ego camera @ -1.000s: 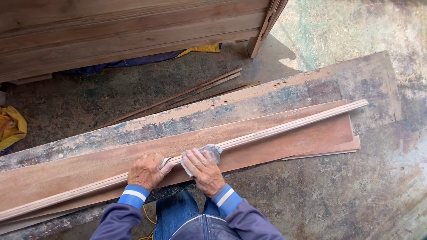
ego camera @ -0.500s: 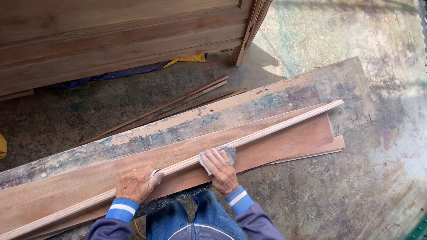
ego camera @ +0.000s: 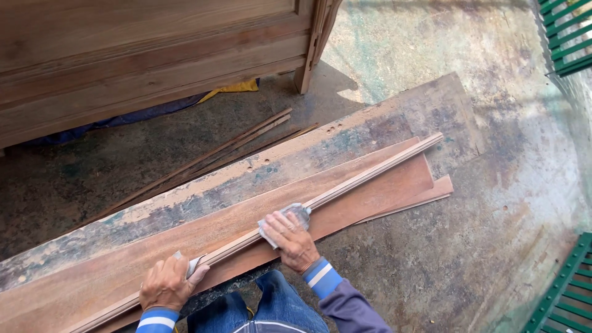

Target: The person is sanding a thin piece of wood with sandpaper.

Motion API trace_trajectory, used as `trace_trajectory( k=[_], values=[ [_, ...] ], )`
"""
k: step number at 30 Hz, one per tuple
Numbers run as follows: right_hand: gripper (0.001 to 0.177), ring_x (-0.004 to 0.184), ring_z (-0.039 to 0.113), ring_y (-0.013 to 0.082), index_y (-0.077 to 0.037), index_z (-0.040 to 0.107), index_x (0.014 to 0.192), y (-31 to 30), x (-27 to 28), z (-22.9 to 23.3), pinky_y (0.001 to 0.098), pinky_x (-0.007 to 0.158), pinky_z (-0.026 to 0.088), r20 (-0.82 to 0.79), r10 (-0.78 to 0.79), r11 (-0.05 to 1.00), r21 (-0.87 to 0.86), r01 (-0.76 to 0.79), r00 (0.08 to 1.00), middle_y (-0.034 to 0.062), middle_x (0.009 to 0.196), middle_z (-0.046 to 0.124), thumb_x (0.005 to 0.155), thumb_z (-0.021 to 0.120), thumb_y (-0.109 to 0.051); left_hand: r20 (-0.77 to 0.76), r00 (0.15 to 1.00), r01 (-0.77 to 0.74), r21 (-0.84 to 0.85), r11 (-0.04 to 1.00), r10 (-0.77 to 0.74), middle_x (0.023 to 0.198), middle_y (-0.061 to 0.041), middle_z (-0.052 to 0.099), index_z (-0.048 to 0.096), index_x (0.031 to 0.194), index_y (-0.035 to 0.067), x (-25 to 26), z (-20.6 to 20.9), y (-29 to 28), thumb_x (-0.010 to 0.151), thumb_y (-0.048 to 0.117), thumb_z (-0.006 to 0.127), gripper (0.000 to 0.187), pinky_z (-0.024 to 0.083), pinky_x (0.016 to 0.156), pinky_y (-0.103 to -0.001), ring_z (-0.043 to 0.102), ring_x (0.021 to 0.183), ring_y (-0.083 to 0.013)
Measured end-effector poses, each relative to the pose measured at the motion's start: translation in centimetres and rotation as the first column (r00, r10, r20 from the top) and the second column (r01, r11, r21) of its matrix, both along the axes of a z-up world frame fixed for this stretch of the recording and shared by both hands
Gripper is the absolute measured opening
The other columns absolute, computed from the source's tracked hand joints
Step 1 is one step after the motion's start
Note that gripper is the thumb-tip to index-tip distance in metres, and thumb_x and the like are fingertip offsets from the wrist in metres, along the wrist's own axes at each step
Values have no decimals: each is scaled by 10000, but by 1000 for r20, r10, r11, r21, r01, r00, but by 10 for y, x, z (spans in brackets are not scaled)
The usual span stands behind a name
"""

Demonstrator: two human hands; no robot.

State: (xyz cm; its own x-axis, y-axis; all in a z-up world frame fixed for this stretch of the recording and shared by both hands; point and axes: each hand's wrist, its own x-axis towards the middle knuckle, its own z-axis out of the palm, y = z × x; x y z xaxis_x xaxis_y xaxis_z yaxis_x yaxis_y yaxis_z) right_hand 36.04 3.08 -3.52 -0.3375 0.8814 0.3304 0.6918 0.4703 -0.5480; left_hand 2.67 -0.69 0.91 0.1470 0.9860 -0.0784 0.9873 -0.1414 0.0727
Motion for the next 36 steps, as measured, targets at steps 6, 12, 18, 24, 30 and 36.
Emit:
trace_trajectory(
  k=[6,12,18,24,30,36],
  values=[
    [408,1449,505,343,-146,595,1418,48,96,-18,449,1254,365,18,-436,900,11,436,900,146,1481,594,1031,552,-24,-14,999,-30,46,998,31,761,-26,672,688,748,151,-2,-6,-5,754,668,661,517,515,666,-388,657,759,-224],
    [533,1479,405,351,-65,499,1491,-6,-25,2,517,1253,210,-27,-231,973,-2,231,973,177,1549,483,974,616,-110,-24,999,-24,45,999,25,765,-29,675,700,758,140,1,-8,-5,750,662,663,523,521,672,-387,659,764,-225],
    [352,1299,601,250,-149,651,1357,52,97,-2,415,1165,433,42,-254,965,-54,256,966,91,1315,685,1027,578,-47,-31,999,-30,49,998,32,783,-28,681,702,769,138,1,-7,-4,756,670,646,535,529,685,-384,669,794,-223],
    [385,1430,501,332,-97,610,1400,39,64,-23,481,1224,348,32,-481,875,77,478,876,176,1454,601,1032,514,-32,-40,999,-28,27,999,29,778,-30,682,701,779,141,-3,-10,-3,763,688,630,551,526,663,-377,665,770,-216],
    [470,1443,512,283,-153,623,1403,13,42,-30,486,1259,322,40,-103,992,79,99,994,103,1476,611,990,512,42,-50,999,-16,36,999,18,763,-33,673,686,774,135,-4,-10,-3,768,685,624,553,521,654,-373,655,749,-216],
    [415,1447,506,336,-105,581,1432,41,90,-29,478,1260,374,-24,-406,912,53,407,913,154,1480,582,1042,515,21,-70,997,-28,-9,1000,27,738,-28,672,685,788,149,-4,-11,-2,769,714,618,569,517,640,-363,653,725,-205]
  ],
)
